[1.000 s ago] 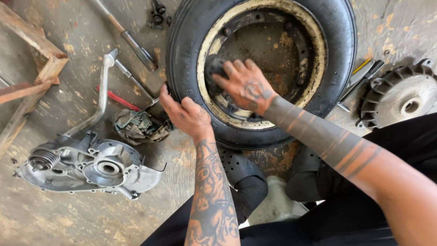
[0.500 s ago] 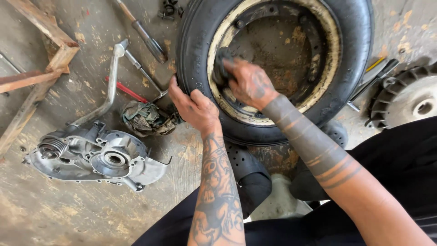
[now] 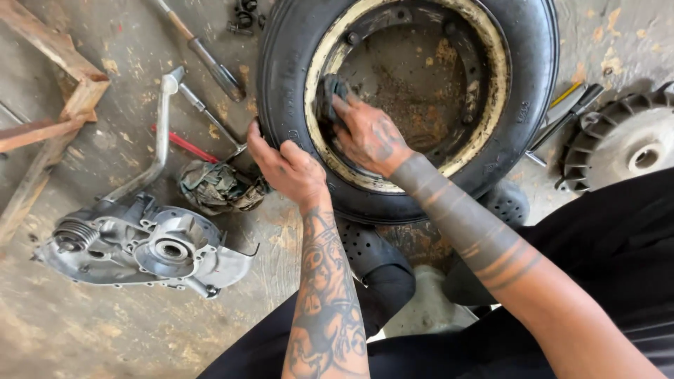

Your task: Cleaning the inner rim of a motorcycle tire using a scraper tool to remove residue

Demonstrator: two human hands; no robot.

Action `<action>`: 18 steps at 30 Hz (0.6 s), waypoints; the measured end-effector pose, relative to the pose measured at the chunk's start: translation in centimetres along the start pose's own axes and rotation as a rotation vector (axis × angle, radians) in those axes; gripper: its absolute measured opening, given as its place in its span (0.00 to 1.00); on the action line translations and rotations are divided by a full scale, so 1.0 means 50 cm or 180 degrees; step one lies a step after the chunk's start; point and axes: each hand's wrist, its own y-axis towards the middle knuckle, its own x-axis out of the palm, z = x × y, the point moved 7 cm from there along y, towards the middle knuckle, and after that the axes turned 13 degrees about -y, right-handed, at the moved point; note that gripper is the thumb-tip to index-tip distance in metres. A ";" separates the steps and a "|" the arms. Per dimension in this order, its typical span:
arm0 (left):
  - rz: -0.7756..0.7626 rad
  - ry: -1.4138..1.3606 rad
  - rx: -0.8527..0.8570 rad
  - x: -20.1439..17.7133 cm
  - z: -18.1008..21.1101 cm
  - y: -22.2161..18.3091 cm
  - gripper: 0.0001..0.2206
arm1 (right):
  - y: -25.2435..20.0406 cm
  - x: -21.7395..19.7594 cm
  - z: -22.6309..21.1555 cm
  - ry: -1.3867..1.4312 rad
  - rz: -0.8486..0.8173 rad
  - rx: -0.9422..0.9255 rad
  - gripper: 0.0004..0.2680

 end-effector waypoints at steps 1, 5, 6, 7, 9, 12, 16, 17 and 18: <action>-0.0018 0.0000 0.0032 -0.008 -0.004 -0.005 0.25 | -0.019 -0.019 -0.012 0.0014 0.0031 0.0014 0.18; -0.0017 0.0022 0.0109 -0.004 -0.007 -0.007 0.26 | -0.061 -0.048 -0.012 0.0242 -0.0396 -0.0081 0.18; -0.0060 -0.0018 0.0110 -0.006 -0.012 -0.006 0.25 | -0.065 -0.044 -0.009 0.0241 -0.0395 -0.0124 0.18; -0.0093 -0.0020 0.0144 -0.008 -0.015 -0.008 0.25 | -0.062 -0.050 -0.008 0.0257 -0.0358 -0.0098 0.18; -0.0299 -0.0065 0.0197 -0.003 -0.028 -0.007 0.25 | -0.049 -0.076 -0.008 0.0229 0.0144 -0.0148 0.13; -0.0384 0.0071 0.0137 -0.006 -0.015 -0.007 0.25 | -0.001 -0.160 -0.007 0.0339 0.1554 0.0288 0.10; -0.0299 -0.0354 -0.0061 0.008 -0.018 -0.010 0.26 | 0.016 -0.114 -0.054 0.0171 0.2037 0.0715 0.11; -0.0287 -0.0274 -0.0121 0.010 -0.017 -0.008 0.25 | -0.006 -0.074 -0.071 0.0322 0.1674 0.0536 0.11; -0.0250 -0.0160 -0.0185 0.001 -0.016 -0.006 0.25 | -0.030 -0.030 -0.096 0.0500 0.1286 0.0338 0.12</action>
